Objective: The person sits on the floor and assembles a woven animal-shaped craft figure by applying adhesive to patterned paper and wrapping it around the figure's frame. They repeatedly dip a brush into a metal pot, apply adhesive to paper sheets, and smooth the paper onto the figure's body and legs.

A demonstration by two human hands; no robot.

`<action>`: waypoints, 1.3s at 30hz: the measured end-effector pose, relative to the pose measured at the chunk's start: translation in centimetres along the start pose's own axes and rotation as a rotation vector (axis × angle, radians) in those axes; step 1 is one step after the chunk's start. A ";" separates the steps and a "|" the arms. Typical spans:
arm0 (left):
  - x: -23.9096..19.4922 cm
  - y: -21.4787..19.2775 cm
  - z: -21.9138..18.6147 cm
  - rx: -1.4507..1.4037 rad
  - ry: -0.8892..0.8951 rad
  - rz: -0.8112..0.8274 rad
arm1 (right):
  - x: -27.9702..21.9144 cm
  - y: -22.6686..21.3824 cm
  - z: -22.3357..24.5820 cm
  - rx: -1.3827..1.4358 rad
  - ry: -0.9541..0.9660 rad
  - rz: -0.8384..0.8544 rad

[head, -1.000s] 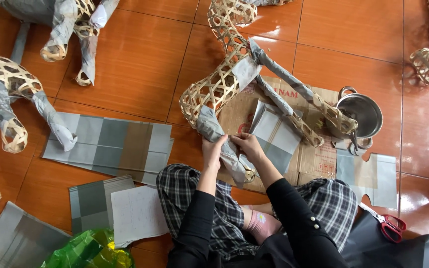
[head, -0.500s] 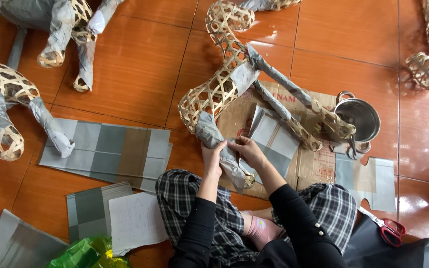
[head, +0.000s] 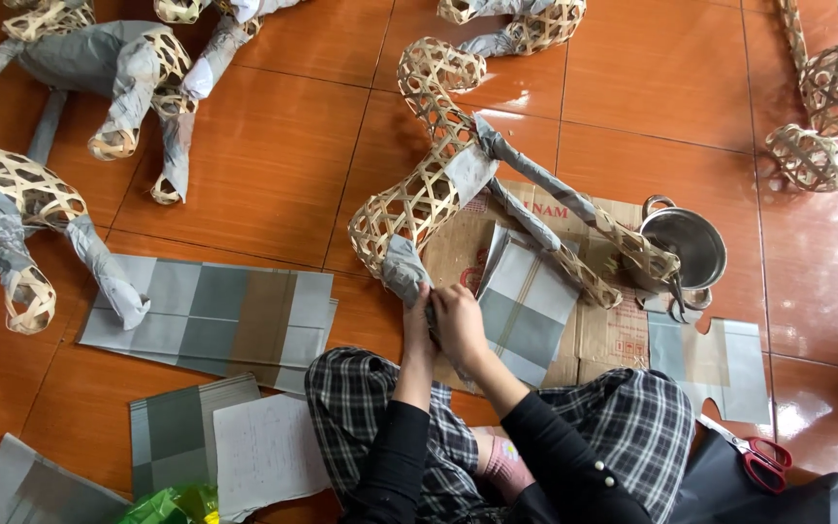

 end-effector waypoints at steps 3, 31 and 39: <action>0.1 0.0 0.1 -0.028 -0.010 0.037 | -2.2 0.6 1.4 -0.217 -0.243 -0.211; -0.8 -1.3 1.8 0.075 0.073 0.075 | -6.1 -2.5 -0.5 -0.380 -0.291 -0.055; 0.6 0.1 5.4 -0.216 -0.058 0.149 | -10.0 -1.3 3.2 -0.579 -0.544 -0.309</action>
Point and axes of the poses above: each hand's wrist, its own x-axis towards the middle knuckle, its own y-axis out of the palm, z = x × y, the point moved 9 cm from there along x, towards the middle knuckle, and after that the axes turned 14 degrees about y, right-handed, at the moved point
